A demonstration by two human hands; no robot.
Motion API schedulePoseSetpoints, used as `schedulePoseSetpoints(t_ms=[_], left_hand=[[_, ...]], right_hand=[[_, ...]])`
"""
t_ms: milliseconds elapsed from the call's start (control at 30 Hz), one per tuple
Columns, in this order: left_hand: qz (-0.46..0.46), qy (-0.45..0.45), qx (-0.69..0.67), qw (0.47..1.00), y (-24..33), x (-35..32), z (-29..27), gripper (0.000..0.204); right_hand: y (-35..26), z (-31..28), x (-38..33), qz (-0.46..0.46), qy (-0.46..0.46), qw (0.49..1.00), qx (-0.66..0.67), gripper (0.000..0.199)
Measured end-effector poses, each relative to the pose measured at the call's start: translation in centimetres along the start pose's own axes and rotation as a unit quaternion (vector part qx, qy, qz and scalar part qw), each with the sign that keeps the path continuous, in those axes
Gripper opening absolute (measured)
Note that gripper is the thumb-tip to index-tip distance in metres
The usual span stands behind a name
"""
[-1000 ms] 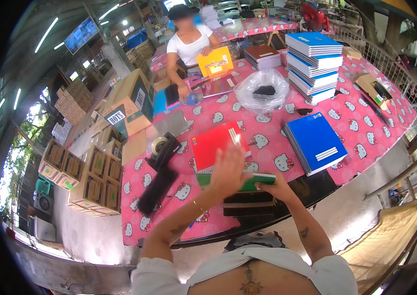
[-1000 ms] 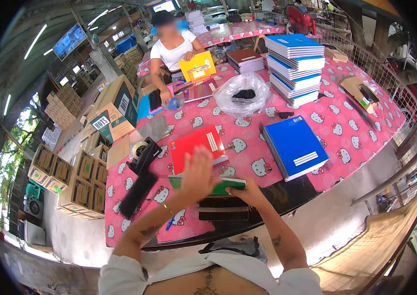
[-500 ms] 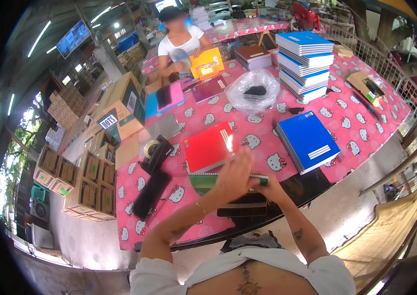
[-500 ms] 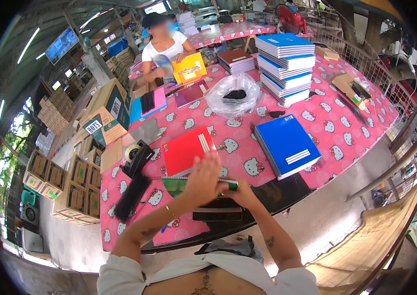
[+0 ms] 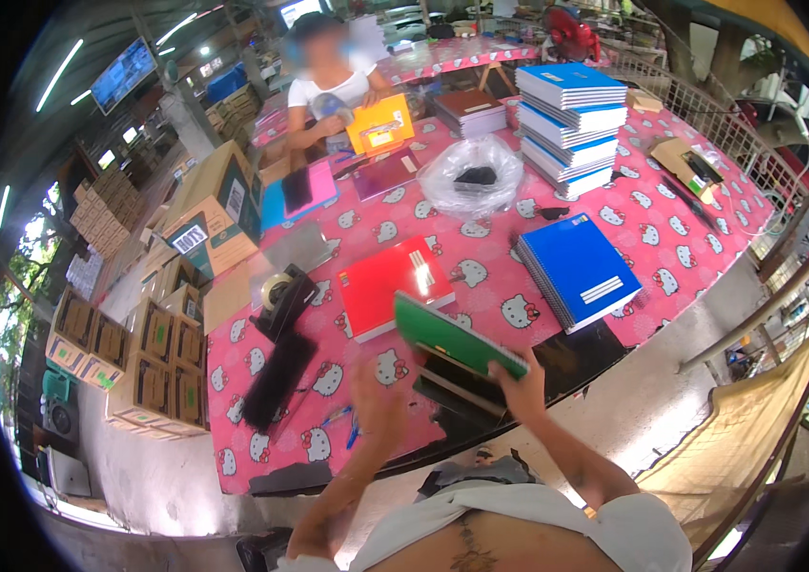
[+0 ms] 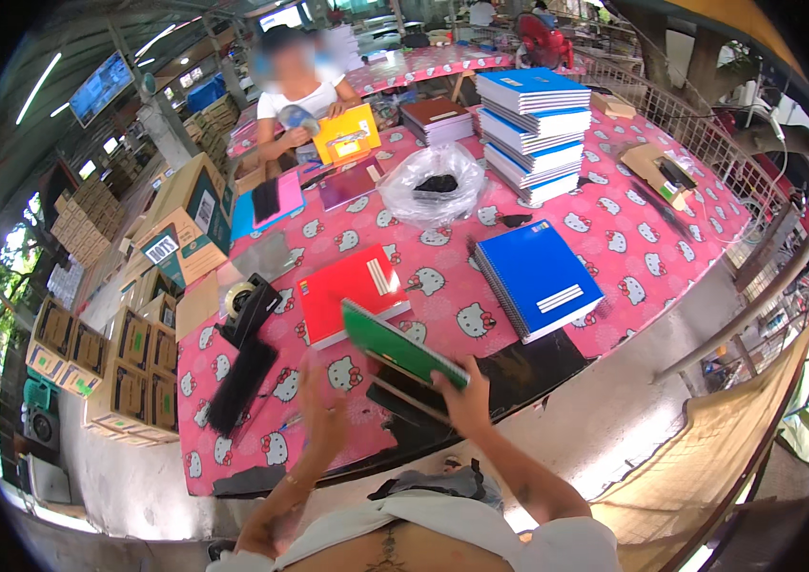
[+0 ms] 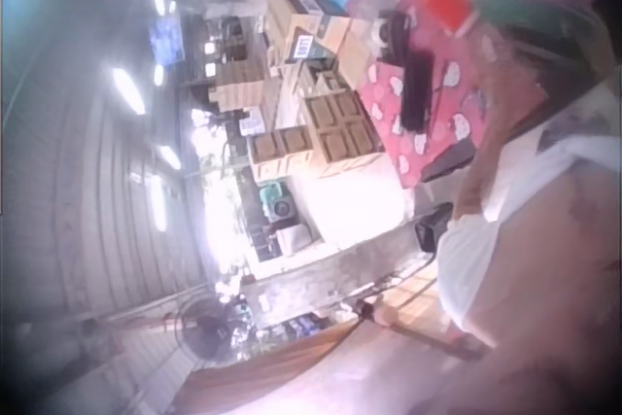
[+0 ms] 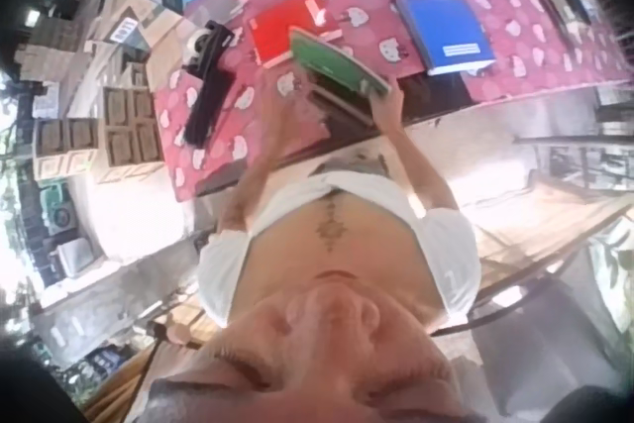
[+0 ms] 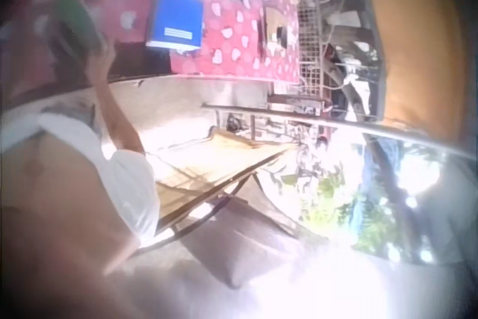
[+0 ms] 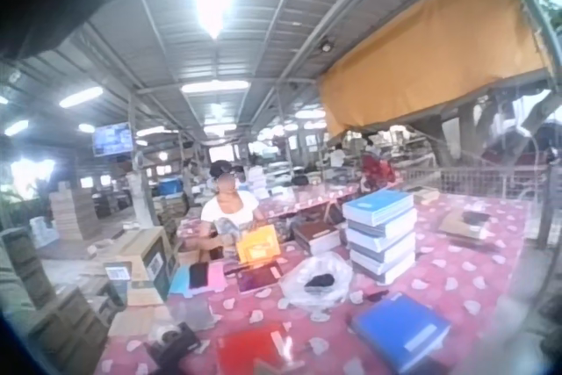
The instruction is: The person sorts various colored spiral notebooks by hand at a workstation, picking them up one by one and placing them onto different stacks based on their cover color.
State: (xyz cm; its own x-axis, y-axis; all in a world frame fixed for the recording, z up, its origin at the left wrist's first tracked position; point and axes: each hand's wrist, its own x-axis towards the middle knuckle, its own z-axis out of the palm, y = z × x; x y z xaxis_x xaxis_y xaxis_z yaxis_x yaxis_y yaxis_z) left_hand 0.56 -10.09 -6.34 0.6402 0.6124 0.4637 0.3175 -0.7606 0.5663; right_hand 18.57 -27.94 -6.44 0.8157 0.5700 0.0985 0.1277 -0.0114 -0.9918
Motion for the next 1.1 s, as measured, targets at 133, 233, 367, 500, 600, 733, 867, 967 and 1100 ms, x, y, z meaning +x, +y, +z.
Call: schedulePoseSetpoints(t_ms=[133,233,367,500,600,733,867,967,1100], left_hand=[[-0.108,-0.158,0.154,0.969,-10.0,-7.3,-3.5,0.066],[-0.036,-0.171,0.225,0.959,-11.6,-9.6,-4.3,0.059],[-0.053,-0.14,0.227,0.962,-15.0,-9.3,-4.3,0.051],[-0.381,0.006,-0.332,0.863,-15.1,-7.5,-5.8,0.042],[-0.403,-0.051,-0.551,0.729,-7.0,-5.3,-8.4,0.037],[-0.407,-0.101,-0.569,0.707,-2.3,-2.6,-9.5,0.04],[-0.377,-0.098,-0.616,0.685,-0.9,-0.9,-10.3,0.042],[-0.37,-0.104,-0.628,0.676,-1.0,-0.4,-10.1,0.043],[-0.38,-0.094,-0.641,0.66,-1.1,0.0,-9.6,0.042]], right_hand=[[1.7,2.1,-6.2,-0.115,-0.013,0.987,0.109,0.034],[3.4,3.3,-6.1,-0.39,-0.204,0.884,-0.158,0.039],[3.3,9.3,-3.8,-0.456,-0.218,0.794,-0.339,0.049],[1.2,12.9,-2.1,-0.413,-0.132,0.81,-0.395,0.051],[-5.7,14.1,0.5,-0.439,-0.065,0.811,-0.382,0.043],[-5.9,14.7,4.4,-0.411,-0.129,0.819,-0.379,0.02],[-6.4,15.2,4.1,-0.434,-0.107,0.825,-0.345,0.015],[-6.8,15.3,3.7,-0.408,-0.12,0.836,-0.348,0.014],[-7.0,15.3,3.6,-0.409,-0.12,0.839,-0.339,0.014]])
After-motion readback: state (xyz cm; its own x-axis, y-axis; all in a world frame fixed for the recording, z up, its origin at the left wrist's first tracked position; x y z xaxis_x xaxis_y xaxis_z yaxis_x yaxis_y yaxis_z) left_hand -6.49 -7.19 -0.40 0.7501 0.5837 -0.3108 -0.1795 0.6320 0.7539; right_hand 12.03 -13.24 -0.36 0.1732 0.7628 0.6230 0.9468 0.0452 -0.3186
